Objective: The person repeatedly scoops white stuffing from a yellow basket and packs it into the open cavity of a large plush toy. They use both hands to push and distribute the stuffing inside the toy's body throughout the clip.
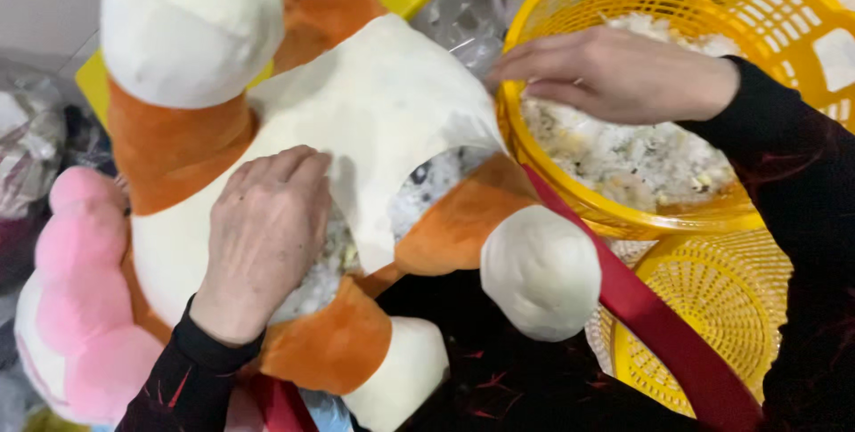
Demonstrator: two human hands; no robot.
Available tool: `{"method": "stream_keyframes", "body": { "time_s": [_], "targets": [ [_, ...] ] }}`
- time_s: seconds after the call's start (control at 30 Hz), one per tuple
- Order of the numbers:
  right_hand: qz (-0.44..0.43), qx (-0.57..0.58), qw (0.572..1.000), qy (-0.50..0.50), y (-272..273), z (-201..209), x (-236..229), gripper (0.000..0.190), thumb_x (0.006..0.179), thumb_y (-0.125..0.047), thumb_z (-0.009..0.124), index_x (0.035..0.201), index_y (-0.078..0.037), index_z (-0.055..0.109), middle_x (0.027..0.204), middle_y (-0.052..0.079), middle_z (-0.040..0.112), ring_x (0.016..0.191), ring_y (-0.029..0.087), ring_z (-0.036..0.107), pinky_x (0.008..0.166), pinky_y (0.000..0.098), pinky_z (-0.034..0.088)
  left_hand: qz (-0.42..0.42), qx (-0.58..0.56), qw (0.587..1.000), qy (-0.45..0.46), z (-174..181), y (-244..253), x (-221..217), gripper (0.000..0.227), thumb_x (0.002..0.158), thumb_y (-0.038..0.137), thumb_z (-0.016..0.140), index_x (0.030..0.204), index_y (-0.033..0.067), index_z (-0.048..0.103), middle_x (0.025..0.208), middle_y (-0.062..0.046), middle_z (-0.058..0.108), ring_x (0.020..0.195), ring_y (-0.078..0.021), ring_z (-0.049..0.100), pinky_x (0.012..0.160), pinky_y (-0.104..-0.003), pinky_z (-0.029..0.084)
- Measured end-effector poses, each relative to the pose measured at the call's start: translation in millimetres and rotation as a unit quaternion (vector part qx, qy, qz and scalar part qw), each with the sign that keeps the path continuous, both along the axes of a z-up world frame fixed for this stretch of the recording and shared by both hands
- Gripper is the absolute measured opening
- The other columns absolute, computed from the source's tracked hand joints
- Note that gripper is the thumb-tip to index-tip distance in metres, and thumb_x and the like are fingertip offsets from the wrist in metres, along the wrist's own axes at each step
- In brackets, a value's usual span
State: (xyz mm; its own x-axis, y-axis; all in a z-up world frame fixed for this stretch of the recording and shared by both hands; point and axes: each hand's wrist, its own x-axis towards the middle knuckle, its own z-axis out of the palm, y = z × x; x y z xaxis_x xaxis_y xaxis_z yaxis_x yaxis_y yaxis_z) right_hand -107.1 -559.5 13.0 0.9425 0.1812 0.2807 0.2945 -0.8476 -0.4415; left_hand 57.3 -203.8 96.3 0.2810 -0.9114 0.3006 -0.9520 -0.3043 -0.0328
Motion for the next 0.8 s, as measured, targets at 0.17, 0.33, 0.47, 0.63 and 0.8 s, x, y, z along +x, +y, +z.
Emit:
{"method": "stream_keyframes", "body": {
  "time_s": [0.17, 0.33, 0.47, 0.63, 0.8],
  "targets": [
    [-0.288, -0.094, 0.917, 0.260, -114, -148, -91, 0.053, 0.093, -0.038, 0.064, 0.139, -0.013, 0.063, 0.126, 0.018, 0.071, 0.113, 0.040, 0.068, 0.096, 0.0486, 0.054, -0.098, 0.056, 0.974, 0.198, -19, -92, -32, 0.020, 0.088, 0.011, 0.067, 0.105, 0.0043, 0.074, 0.102, -0.013, 0.074, 0.093, -0.0355, 0.069, 0.083, -0.045, 0.054],
    [-0.305, -0.024, 0.841, 0.446, -179, -304, -133, 0.065, 0.088, -0.054, 0.068, 0.139, -0.015, 0.061, 0.130, 0.017, 0.069, 0.123, 0.037, 0.064, 0.105, 0.0461, 0.051, -0.217, 0.107, 0.938, 0.247, -81, -190, -59, 0.015, 0.088, 0.018, 0.064, 0.095, 0.0055, 0.068, 0.093, -0.013, 0.070, 0.093, -0.0369, 0.068, 0.079, -0.051, 0.052],
    [-0.470, -0.028, 0.816, 0.335, -220, -346, -150, 0.063, 0.091, -0.048, 0.069, 0.135, -0.005, 0.064, 0.133, 0.026, 0.065, 0.124, 0.044, 0.061, 0.102, 0.0517, 0.051, -0.260, 0.143, 0.923, 0.244, -136, -251, -85, 0.016, 0.088, 0.023, 0.066, 0.091, 0.0077, 0.068, 0.091, -0.014, 0.070, 0.093, -0.0360, 0.068, 0.080, -0.050, 0.053],
    [-0.634, -0.010, 0.735, 0.240, -236, -371, -167, 0.070, 0.100, -0.049, 0.070, 0.139, 0.008, 0.055, 0.138, 0.036, 0.058, 0.127, 0.052, 0.060, 0.107, 0.0560, 0.049, -0.262, 0.211, 0.903, 0.267, -176, -301, -112, 0.020, 0.087, 0.025, 0.065, 0.093, 0.0067, 0.071, 0.097, -0.017, 0.072, 0.098, -0.0378, 0.069, 0.081, -0.052, 0.054],
    [-0.511, 0.060, 0.805, 0.297, -221, -401, -156, 0.134, 0.063, -0.059, 0.094, 0.147, 0.017, 0.023, 0.147, 0.046, 0.032, 0.137, 0.059, 0.036, 0.105, 0.0589, 0.038, -0.229, 0.297, 0.875, 0.305, -197, -325, -127, 0.025, 0.090, 0.027, 0.059, 0.096, 0.0071, 0.074, 0.103, -0.020, 0.073, 0.100, -0.0399, 0.070, 0.084, -0.054, 0.054]
  ]
}}
